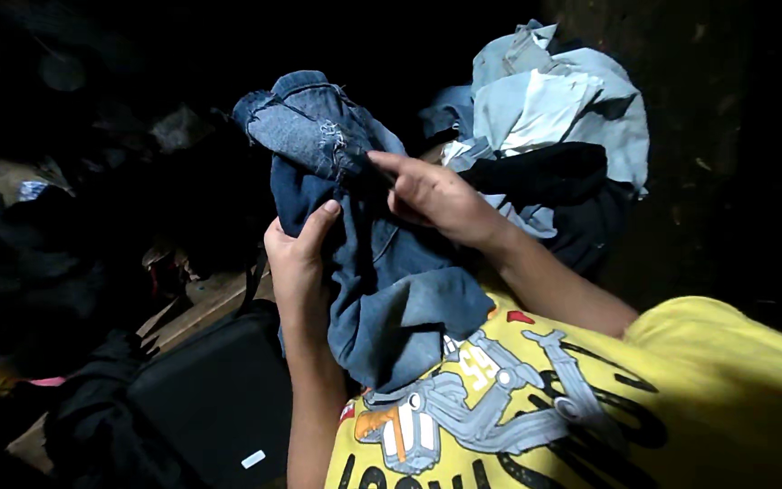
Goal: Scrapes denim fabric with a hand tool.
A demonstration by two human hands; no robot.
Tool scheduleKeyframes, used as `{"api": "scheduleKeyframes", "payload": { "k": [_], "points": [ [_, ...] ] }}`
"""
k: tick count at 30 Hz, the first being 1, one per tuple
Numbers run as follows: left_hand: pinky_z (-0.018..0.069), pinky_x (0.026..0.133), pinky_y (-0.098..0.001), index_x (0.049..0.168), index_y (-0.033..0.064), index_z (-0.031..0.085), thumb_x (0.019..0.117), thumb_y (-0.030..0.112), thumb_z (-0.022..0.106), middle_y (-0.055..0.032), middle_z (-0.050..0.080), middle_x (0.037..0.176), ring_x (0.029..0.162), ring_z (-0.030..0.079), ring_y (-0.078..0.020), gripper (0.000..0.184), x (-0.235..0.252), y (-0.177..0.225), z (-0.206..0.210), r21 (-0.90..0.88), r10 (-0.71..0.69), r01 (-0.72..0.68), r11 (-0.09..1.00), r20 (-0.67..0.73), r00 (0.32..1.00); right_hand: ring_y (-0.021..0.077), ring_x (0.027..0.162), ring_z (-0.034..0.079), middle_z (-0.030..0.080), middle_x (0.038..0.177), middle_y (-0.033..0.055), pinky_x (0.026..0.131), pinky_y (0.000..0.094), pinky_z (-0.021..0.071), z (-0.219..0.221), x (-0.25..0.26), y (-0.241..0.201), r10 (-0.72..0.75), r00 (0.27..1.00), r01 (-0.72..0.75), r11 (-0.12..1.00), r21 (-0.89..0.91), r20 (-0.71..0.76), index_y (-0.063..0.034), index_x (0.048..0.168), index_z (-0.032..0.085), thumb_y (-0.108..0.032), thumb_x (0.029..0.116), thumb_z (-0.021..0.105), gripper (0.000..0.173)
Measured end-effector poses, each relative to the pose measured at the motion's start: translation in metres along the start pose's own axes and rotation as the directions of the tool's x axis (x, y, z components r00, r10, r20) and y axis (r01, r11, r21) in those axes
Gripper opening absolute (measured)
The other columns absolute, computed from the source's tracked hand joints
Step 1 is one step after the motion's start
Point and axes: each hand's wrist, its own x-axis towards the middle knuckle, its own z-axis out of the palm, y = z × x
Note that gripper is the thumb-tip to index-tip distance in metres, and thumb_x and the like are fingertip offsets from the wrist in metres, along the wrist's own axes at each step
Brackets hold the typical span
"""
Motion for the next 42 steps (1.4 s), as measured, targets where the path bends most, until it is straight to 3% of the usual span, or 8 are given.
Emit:
{"api": "scheduleKeyframes", "payload": {
  "k": [4, 10, 17, 20, 24, 30, 34, 42],
  "points": [
    [0.0588, 0.061, -0.0189, 0.095, 0.0176, 0.067, 0.093, 0.009, 0.066, 0.0076, 0.072, 0.077, 0.067, 0.068, -0.0007, 0.009, 0.0, -0.001, 0.0, -0.008, 0.009, -0.009, 1.0, 0.044, 0.999, 0.0027, 0.115, 0.064, 0.068, 0.128, 0.0133, 0.101, 0.0223, 0.0508, 0.002, -0.003, 0.014, -0.127, 0.992, 0.125, 0.928, -0.35, 0.018, 0.0079, 0.135, 0.06, -0.027, 0.1067, 0.051, 0.046],
    [0.058, 0.06, -0.0177, 0.092, 0.0195, 0.067, 0.0903, 0.006, 0.063, 0.0094, 0.071, 0.076, 0.067, 0.068, 0.0009, 0.014, 0.004, -0.003, -0.006, 0.016, 0.034, -0.035, 0.999, 0.066, 0.997, -0.0061, 0.048, 0.037, 0.045, 0.06, -0.013, 0.045, 0.0113, 0.0298, 0.001, 0.016, 0.007, 0.168, 0.976, -0.197, 0.95, 0.243, 0.137, -0.0138, 0.089, 0.055, -0.021, 0.1106, 0.037, 0.029],
    [0.059, 0.064, -0.019, 0.095, 0.0206, 0.069, 0.0928, 0.021, 0.074, 0.0108, 0.072, 0.079, 0.069, 0.068, 0.0001, 0.005, 0.002, -0.006, 0.001, 0.073, 0.126, -0.128, 0.989, 0.031, 0.991, -0.0034, 0.047, 0.036, 0.045, 0.06, -0.0104, 0.043, 0.0125, 0.0285, 0.001, 0.018, 0.001, 0.212, 0.962, -0.254, 0.924, 0.286, 0.169, -0.0131, 0.092, 0.056, -0.026, 0.1109, 0.036, 0.03],
    [0.0602, 0.066, -0.0201, 0.097, 0.0191, 0.071, 0.0908, 0.022, 0.078, 0.0097, 0.073, 0.082, 0.072, 0.07, -0.0012, 0.01, 0.003, -0.006, 0.004, 0.071, 0.126, -0.128, 0.989, 0.04, 0.991, -0.0058, 0.06, 0.044, 0.053, 0.075, -0.0087, 0.055, 0.0116, 0.0366, 0.009, 0.01, 0.001, 0.031, 0.999, -0.031, 0.999, 0.039, 0.006, -0.0057, 0.103, 0.062, -0.021, 0.1095, 0.042, 0.026],
    [0.0585, 0.063, -0.0185, 0.095, 0.0201, 0.071, 0.0919, 0.021, 0.076, 0.0099, 0.072, 0.079, 0.069, 0.068, -0.0004, 0.006, 0.004, -0.004, 0.003, 0.054, 0.103, -0.105, 0.993, 0.036, 0.994, 0.0116, 0.12, 0.064, 0.066, 0.134, 0.0137, 0.102, 0.0297, 0.0518, 0.01, -0.008, 0.017, -0.159, 0.986, 0.118, 0.881, -0.458, -0.051, 0.0049, 0.14, 0.057, -0.033, 0.1083, 0.046, 0.051],
    [0.0583, 0.059, -0.0195, 0.092, 0.0173, 0.07, 0.0912, 0.014, 0.074, 0.0075, 0.071, 0.075, 0.065, 0.068, -0.0016, 0.005, 0.003, -0.004, 0.006, 0.019, 0.095, -0.096, 0.995, 0.011, 0.995, 0.0188, 0.092, 0.07, 0.073, 0.102, 0.0126, 0.079, 0.0369, 0.057, 0.012, -0.003, 0.033, -0.285, 0.956, 0.192, 0.784, -0.591, -0.068, -0.0027, 0.125, 0.071, -0.034, 0.1068, 0.049, 0.042],
    [0.0605, 0.065, -0.0221, 0.095, 0.0136, 0.071, 0.091, 0.009, 0.073, 0.0048, 0.074, 0.08, 0.07, 0.07, -0.0035, 0.007, 0.005, -0.004, 0.002, -0.01, 0.063, -0.063, 0.998, 0.009, 0.998, -0.0091, 0.087, 0.059, 0.072, 0.106, 0.0003, 0.08, 0.0117, 0.0493, 0.011, 0.004, 0.022, -0.155, 0.986, 0.136, 0.959, -0.247, -0.058, 0.0029, 0.118, 0.07, -0.02, 0.1075, 0.049, 0.033],
    [0.0601, 0.064, -0.0209, 0.095, 0.0152, 0.07, 0.0904, 0.008, 0.072, 0.0056, 0.074, 0.08, 0.07, 0.07, -0.0026, 0.009, 0.005, -0.004, 0.001, -0.003, 0.066, -0.066, 0.998, 0.036, 0.997, -0.0086, 0.056, 0.041, 0.054, 0.072, -0.0146, 0.05, 0.0096, 0.0342, 0.005, 0.006, 0.012, 0.103, 0.994, -0.11, 0.959, 0.261, 0.039, -0.0065, 0.112, 0.067, -0.017, 0.1082, 0.046, 0.024]
  ]
}}
